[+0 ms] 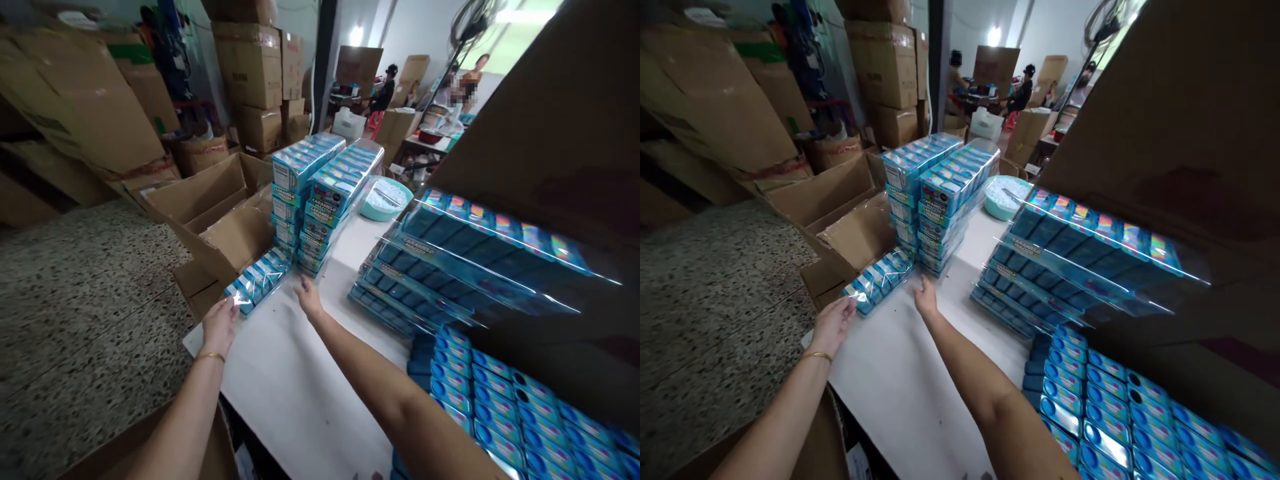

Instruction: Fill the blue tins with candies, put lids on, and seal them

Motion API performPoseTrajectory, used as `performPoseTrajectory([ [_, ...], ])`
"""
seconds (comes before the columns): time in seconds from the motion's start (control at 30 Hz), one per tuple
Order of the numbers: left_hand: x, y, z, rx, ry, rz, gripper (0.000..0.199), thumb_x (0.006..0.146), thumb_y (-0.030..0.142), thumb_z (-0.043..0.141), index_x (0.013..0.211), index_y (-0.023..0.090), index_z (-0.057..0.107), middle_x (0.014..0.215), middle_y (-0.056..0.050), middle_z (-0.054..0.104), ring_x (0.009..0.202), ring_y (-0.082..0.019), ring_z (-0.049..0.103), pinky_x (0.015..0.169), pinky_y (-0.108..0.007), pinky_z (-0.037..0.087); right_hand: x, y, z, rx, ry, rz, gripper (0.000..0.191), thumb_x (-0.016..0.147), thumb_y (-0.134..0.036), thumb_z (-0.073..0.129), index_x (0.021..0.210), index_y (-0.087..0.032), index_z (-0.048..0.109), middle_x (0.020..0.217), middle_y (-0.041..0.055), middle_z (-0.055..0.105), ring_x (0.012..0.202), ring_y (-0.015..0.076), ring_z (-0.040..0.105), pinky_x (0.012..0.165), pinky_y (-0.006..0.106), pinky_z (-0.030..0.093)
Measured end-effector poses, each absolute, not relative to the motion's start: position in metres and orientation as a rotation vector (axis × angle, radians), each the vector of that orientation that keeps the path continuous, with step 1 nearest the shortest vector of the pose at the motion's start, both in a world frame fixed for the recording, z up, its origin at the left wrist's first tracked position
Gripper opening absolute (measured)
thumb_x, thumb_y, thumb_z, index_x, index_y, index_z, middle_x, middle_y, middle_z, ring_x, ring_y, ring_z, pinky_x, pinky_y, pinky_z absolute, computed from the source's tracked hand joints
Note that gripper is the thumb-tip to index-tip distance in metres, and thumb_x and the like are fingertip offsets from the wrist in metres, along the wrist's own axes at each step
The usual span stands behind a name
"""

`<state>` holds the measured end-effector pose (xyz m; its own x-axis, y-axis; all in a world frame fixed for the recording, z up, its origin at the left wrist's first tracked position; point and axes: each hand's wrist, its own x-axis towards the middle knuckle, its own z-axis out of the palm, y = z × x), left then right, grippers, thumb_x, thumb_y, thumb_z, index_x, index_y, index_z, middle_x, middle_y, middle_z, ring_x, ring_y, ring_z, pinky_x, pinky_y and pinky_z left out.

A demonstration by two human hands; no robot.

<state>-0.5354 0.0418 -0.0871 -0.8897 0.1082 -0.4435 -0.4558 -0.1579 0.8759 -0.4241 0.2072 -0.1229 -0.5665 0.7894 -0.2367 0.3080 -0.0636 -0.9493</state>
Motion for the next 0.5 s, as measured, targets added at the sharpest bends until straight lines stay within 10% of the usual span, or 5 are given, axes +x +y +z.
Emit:
performPoseTrajectory([
  [0.17, -0.533, 0.039, -0.087, -0.422, 1.814, 2.035, 0.014, 0.059, 0.014, 0.065, 0.072, 0.014, 0.060, 0.071, 0.000, 0.060, 0.065, -0.012, 0.054, 0.064, -0.031, 0.046, -0.456, 0.191, -0.118, -1.149, -1.486, 2.333, 0.067, 0.079, -0.044, 0.049, 0.139, -0.034, 0.019, 0.135, 0.0027, 0.038, 0.099, 0.0166, 0.052, 0.079, 0.033, 0.046],
  [0.5, -0.540, 0.030, -0.108, -0.294, 1.779, 2.038, 0.014, 0.059, 0.011, 0.063, 0.071, 0.016, 0.060, 0.074, -0.003, 0.062, 0.073, -0.017, 0.058, 0.068, -0.035, 0.049, -0.480, 0.193, -0.113, -1.140, -1.840, 2.162, 0.072, 0.069, -0.026, 0.064, 0.133, -0.034, 0.033, 0.127, 0.0012, 0.047, 0.104, 0.0198, 0.051, 0.083, 0.037, 0.045],
])
